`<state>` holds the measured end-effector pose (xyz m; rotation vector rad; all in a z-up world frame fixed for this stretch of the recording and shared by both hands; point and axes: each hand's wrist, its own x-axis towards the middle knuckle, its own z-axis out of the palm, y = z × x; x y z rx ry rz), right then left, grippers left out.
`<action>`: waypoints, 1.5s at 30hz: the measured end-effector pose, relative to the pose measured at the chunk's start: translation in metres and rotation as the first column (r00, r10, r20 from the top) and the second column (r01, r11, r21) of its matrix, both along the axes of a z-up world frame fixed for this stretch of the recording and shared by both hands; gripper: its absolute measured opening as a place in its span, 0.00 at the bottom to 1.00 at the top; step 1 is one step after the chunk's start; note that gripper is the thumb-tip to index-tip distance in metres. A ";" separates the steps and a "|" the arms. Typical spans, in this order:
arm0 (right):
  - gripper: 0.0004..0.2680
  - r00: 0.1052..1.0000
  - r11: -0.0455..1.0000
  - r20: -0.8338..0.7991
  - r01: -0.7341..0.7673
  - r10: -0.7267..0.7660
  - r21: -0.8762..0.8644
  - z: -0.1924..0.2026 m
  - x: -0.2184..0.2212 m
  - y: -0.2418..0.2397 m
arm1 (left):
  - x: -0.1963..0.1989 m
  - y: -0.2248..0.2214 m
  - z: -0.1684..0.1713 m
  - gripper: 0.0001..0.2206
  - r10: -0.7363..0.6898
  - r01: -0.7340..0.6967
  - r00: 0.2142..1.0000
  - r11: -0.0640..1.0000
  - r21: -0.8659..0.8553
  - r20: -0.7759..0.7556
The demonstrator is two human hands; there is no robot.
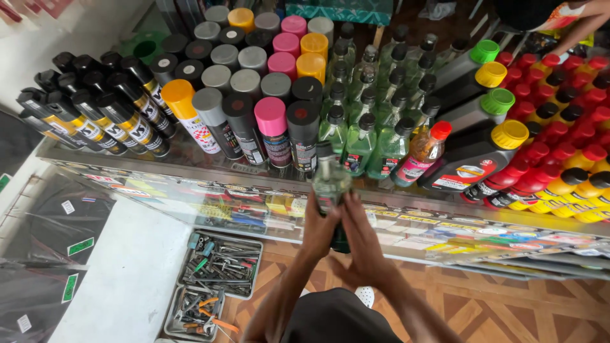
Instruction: Cleaning and wiping down bottles of automotive fluids on a display shelf.
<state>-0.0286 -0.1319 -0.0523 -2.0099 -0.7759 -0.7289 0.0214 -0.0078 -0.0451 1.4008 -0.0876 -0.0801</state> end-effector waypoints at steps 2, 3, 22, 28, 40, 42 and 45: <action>0.33 0.975 0.999 -0.218 -0.039 0.039 0.006 -0.006 -0.024 0.003 | 0.006 0.013 0.012 0.32 -0.019 0.035 0.993 0.991 -0.132 0.120; 0.33 0.977 0.999 -0.208 -0.045 0.045 0.006 -0.005 -0.023 0.003 | 0.008 0.012 0.008 0.32 -0.014 0.031 0.991 0.991 -0.131 0.131; 0.36 0.945 0.943 -0.257 -0.116 0.202 0.312 0.045 0.016 -0.008 | -0.001 -0.003 0.015 0.26 -0.159 0.176 0.967 0.982 -0.070 0.201; 0.29 0.691 0.557 -0.548 0.247 0.472 0.793 -0.025 -0.019 0.024 | 0.012 0.009 0.019 0.31 0.068 -0.069 0.975 0.998 -0.006 0.210; 0.19 0.213 0.283 -0.547 0.675 0.810 0.682 -0.028 -0.004 -0.016 | 0.019 0.025 0.004 0.38 -0.269 0.231 0.875 0.963 0.140 0.403; 0.19 0.211 0.278 -0.575 0.712 0.791 0.645 -0.027 -0.004 -0.015 | 0.018 0.024 0.003 0.38 -0.272 0.232 0.866 0.962 0.143 0.420; 0.19 0.251 0.253 -0.549 0.686 0.797 0.682 -0.036 -0.003 -0.015 | 0.022 0.023 -0.003 0.37 -0.204 0.181 0.872 0.979 0.093 0.444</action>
